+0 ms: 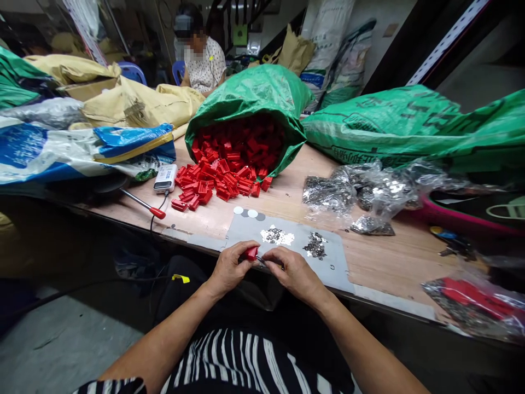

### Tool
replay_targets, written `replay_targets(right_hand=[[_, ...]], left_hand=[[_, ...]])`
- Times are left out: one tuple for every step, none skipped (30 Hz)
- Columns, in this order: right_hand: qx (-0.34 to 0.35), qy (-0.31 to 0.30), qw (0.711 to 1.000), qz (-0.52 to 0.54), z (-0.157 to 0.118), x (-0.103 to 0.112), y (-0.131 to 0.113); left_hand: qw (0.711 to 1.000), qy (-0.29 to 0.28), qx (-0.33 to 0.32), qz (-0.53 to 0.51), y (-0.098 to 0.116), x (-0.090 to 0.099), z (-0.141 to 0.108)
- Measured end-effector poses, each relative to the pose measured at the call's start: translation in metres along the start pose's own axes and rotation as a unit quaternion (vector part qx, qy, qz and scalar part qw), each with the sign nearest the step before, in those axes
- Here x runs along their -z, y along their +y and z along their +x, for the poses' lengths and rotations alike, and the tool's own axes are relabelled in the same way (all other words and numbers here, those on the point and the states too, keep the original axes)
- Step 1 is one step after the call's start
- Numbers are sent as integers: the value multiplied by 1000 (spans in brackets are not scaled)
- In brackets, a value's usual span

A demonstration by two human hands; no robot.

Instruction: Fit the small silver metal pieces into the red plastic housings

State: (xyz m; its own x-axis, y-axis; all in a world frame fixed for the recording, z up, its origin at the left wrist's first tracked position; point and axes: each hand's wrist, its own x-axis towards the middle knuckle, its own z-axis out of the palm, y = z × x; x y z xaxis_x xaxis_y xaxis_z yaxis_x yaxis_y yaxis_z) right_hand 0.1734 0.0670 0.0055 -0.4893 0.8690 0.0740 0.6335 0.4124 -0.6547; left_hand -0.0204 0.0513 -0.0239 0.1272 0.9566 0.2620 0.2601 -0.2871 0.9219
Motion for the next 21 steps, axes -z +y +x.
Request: replay_targets(right_hand=[[-1,0,1000,-2,0,-1,0],[-1,1,1000,-5,0,-1,0],[-1,1,1000,-9,0,-1,-1],[-1,1,1000,-13,0,-1,-1],[-2,1,1000,-17,0,-2,-1],[-5,1,1000,-22,0,-2,-1],[-7,0,1000,-27,-1,-2,-1],[-10,-1,999,-32,-1,-2,-2],[-14,-1,999,-38,-1,-3,-4],[-17,-1,999,-44,-2,-4,-6],[-21,0,998,-52,-2,-5,-9],[-28,3,998,-63,-2,-7,-13],[-38,6,996,-78,-2,-9,-17],[-50,9,994,-95,-2,-11,-22],[-62,12,992,-113,-2,-13,-26],[-72,14,989,-128,-2,-15,-30],[-80,16,987,-138,-2,-16,-32],[-82,18,987,-140,-3,-17,-33],[-79,18,988,-133,-3,-17,-33],[-73,17,990,-120,-3,-16,-32],[-67,17,993,-101,-4,-15,-29]], left_hand=[[1000,-1,-1,2,0,0,0],[1000,-2,-1,4,0,0,0],[1000,-2,-2,5,1,0,0],[1000,-3,-1,7,1,0,0],[1000,-4,0,10,1,1,0],[1000,-4,1,13,1,1,0],[1000,-5,3,16,1,1,1],[1000,-5,5,20,1,1,1],[1000,-6,7,23,1,1,1],[1000,-8,10,25,1,1,1],[999,-9,12,28,2,1,2],[999,-12,15,30,2,1,2],[999,-14,18,33,2,1,2],[999,-15,19,36,2,1,2],[999,-16,21,39,3,1,2],[999,-16,22,42,3,1,2],[999,-17,22,45,3,1,2],[999,-17,23,47,3,2,2],[998,-18,23,47,3,2,2],[999,-19,23,45,3,2,2],[999,-19,23,42,3,2,2]])
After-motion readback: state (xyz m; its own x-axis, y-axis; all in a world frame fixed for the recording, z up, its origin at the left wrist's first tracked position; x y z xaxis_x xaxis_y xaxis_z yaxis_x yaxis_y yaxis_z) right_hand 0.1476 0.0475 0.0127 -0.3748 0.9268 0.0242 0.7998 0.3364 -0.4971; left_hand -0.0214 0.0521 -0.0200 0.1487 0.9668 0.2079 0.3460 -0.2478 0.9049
